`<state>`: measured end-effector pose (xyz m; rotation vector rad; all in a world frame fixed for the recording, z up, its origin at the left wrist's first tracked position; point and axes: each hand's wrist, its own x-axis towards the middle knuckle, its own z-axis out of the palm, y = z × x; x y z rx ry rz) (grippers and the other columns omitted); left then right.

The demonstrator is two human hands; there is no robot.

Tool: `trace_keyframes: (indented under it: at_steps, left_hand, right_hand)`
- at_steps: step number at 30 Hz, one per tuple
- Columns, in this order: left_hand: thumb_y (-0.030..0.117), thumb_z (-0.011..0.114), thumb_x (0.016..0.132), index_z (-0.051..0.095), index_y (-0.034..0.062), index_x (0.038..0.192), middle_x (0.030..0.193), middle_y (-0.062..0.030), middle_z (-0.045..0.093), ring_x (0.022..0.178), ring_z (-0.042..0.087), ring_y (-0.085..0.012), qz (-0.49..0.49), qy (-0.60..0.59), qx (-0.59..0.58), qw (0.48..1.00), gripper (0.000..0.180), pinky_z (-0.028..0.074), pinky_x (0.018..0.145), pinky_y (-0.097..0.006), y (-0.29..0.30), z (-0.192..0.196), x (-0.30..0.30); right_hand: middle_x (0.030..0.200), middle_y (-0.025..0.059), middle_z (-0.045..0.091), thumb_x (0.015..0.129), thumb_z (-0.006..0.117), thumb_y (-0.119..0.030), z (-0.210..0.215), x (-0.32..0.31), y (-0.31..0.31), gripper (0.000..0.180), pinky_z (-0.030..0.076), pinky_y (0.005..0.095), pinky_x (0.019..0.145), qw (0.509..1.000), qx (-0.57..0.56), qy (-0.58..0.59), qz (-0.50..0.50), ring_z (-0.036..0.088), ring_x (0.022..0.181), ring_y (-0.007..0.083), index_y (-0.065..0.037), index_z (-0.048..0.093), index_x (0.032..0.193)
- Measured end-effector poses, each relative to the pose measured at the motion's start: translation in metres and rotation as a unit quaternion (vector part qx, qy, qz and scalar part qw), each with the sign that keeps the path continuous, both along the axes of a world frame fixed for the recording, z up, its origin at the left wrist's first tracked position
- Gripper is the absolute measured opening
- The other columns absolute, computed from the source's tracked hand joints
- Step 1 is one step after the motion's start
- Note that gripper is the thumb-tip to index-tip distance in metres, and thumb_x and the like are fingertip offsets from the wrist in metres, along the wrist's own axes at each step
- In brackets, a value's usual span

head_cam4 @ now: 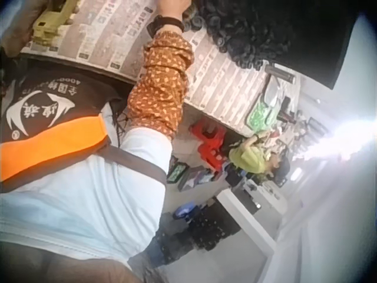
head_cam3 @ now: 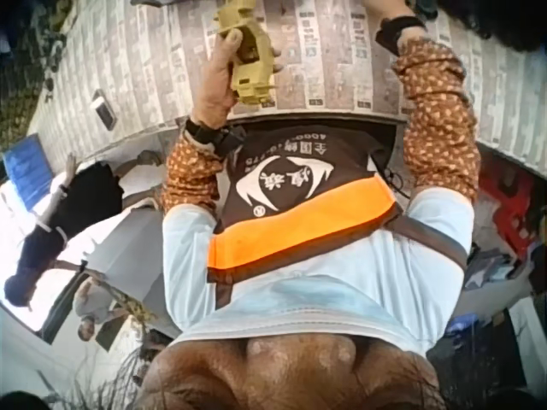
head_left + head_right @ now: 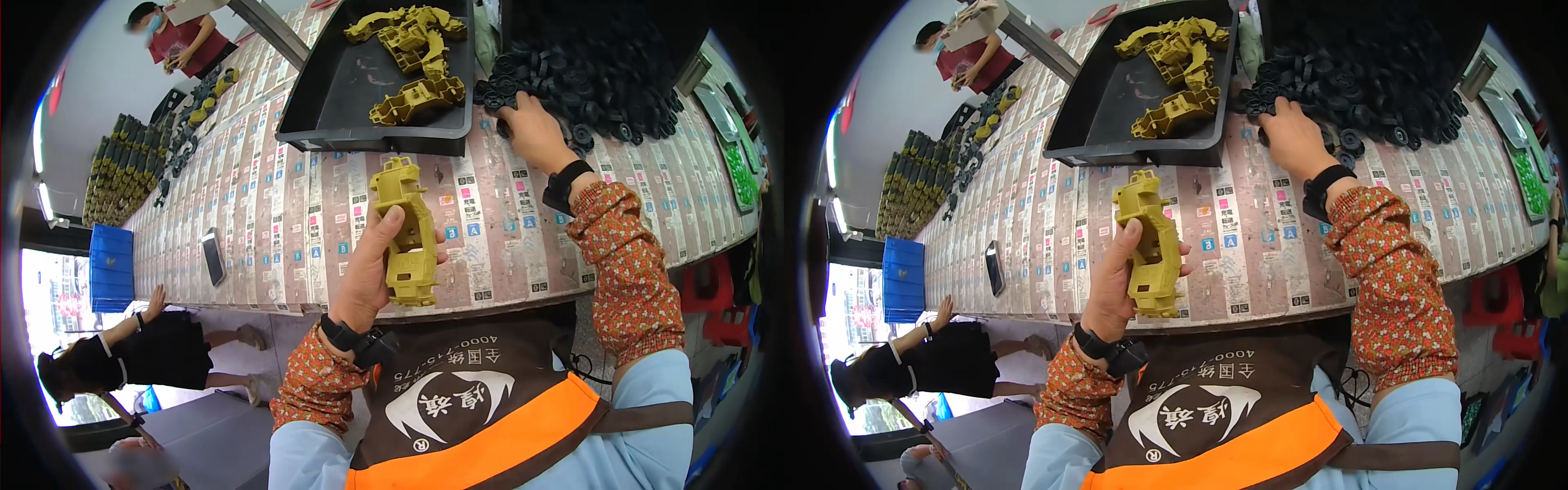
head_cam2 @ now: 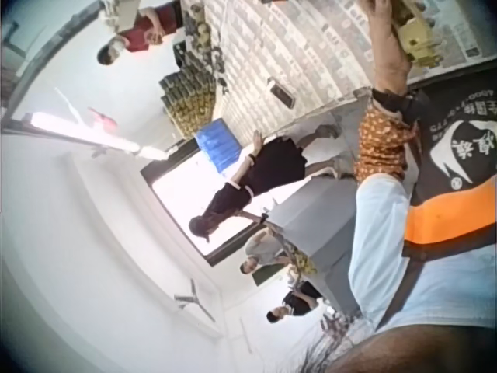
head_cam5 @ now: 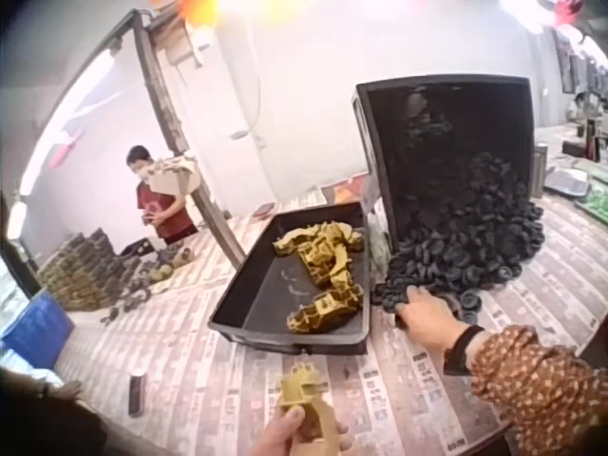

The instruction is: The person assembles yellow plastic toy excavators by hand. They pick up yellow chassis bodies and attach black wheels to the axles, then place the completed units into a black tray. The process is repeated for multiple units throughout the clip.

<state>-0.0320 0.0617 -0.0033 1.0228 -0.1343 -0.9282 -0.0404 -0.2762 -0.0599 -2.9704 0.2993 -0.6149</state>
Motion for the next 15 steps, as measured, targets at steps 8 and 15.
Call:
trace_keyframes:
  at_steps: [8, 15]
  left_hand:
    - [0.038, 0.063, 0.102, 0.047, 0.0048, 0.139, 0.119, -0.0135, 0.063, 0.108, 0.07, -0.0307, -0.001, -0.005, -0.008, 1.0, 0.052, 0.066, 0.081, -0.046, -0.004, -0.006, -0.006]
    - [0.013, 0.067, 0.1, 0.029, 0.0188, 0.145, 0.122, -0.0121, 0.057, 0.1, 0.071, -0.0294, 0.003, -0.048, 0.009, 0.999, 0.059, 0.067, 0.071, -0.044, -0.024, -0.014, -0.023]
  right_hand:
    - [0.089, 0.0177, 0.065, 0.08, 0.059, 0.006, 0.001, -0.024, 0.017, 0.03, 0.055, 0.0481, 0.076, 0.992, 0.097, -0.019, 0.08, 0.065, 0.091, 0.0405, 0.002, 0.053, 0.109]
    - [0.101, 0.0057, 0.07, 0.096, 0.066, -0.004, 0.049, -0.073, 0.109, 0.026, 0.057, 0.0247, 0.073, 0.723, 0.687, 0.012, 0.07, 0.067, 0.084, 0.0083, 0.002, 0.062, 0.122]
